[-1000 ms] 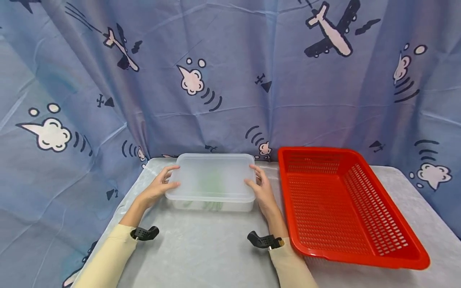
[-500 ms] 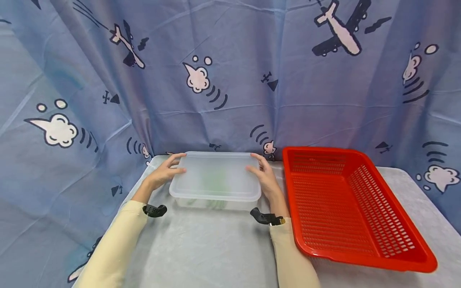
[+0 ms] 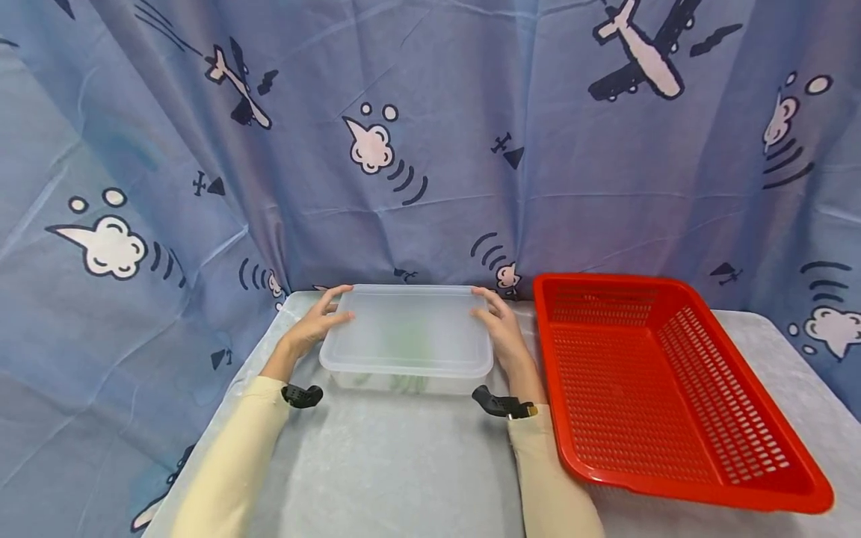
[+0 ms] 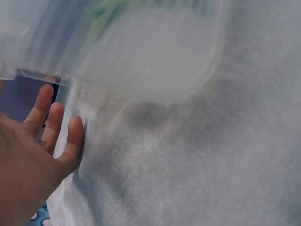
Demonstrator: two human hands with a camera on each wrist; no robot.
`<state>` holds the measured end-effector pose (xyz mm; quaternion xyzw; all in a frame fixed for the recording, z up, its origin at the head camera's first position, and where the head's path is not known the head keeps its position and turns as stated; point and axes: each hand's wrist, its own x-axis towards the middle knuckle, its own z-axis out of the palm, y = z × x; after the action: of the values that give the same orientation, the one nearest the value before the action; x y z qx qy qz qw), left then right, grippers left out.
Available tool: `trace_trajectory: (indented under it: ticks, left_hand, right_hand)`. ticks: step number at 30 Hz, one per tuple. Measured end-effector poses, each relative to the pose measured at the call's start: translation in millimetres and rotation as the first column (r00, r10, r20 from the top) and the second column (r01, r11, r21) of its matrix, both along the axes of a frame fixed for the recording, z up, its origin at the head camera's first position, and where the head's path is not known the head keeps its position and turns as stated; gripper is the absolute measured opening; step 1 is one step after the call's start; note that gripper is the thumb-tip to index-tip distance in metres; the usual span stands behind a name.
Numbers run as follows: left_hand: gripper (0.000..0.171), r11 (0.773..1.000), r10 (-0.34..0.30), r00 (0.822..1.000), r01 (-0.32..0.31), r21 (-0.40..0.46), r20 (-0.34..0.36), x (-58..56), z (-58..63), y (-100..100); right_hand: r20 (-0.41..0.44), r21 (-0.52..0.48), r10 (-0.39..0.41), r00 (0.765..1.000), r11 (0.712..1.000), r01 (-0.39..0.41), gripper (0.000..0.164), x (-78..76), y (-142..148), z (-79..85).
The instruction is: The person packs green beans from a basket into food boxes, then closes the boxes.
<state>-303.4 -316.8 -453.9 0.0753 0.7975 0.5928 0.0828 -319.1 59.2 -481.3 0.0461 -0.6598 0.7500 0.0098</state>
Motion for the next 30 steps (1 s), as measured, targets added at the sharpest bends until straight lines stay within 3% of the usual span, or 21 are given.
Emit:
trace_trajectory:
  ticks: [10,17,22,27,30]
  left_hand:
    - [0.069,1.000,0.011,0.999,-0.010,-0.022,0.052,-0.5,4.3,-6]
    - [0.065,1.000,0.005,1.000,-0.005,-0.026,-0.007,-5.6,9.1,-1]
    - [0.068,1.000,-0.015,0.999,0.015,0.005,-0.032,-8.3,6.5,5]
    - [0.068,1.000,-0.020,0.999,0.019,-0.025,-0.041,-6.4,4.1,6]
    - [0.068,1.000,-0.002,1.000,0.002,-0.029,-0.028,-7.1,0.9,7]
  right_hand:
    - [0.019,-0.030,-0.062,0.998,0.998,0.062,0.038,-3.1,-9,3.6]
    - [0.002,-0.039,0.001,1.000,0.999,-0.001,0.046,-9.7,-3,4.2]
    - [0.041,-0.019,0.061,0.997,0.998,-0.061,0.056,-9.8,0,4.1]
    - [0.083,-0.036,0.064,0.995,0.997,-0.061,0.059,-7.0,-1,3.2]
    - [0.067,-0.043,0.059,0.996,0.998,-0.056,0.057,-6.8,-2,1.3]
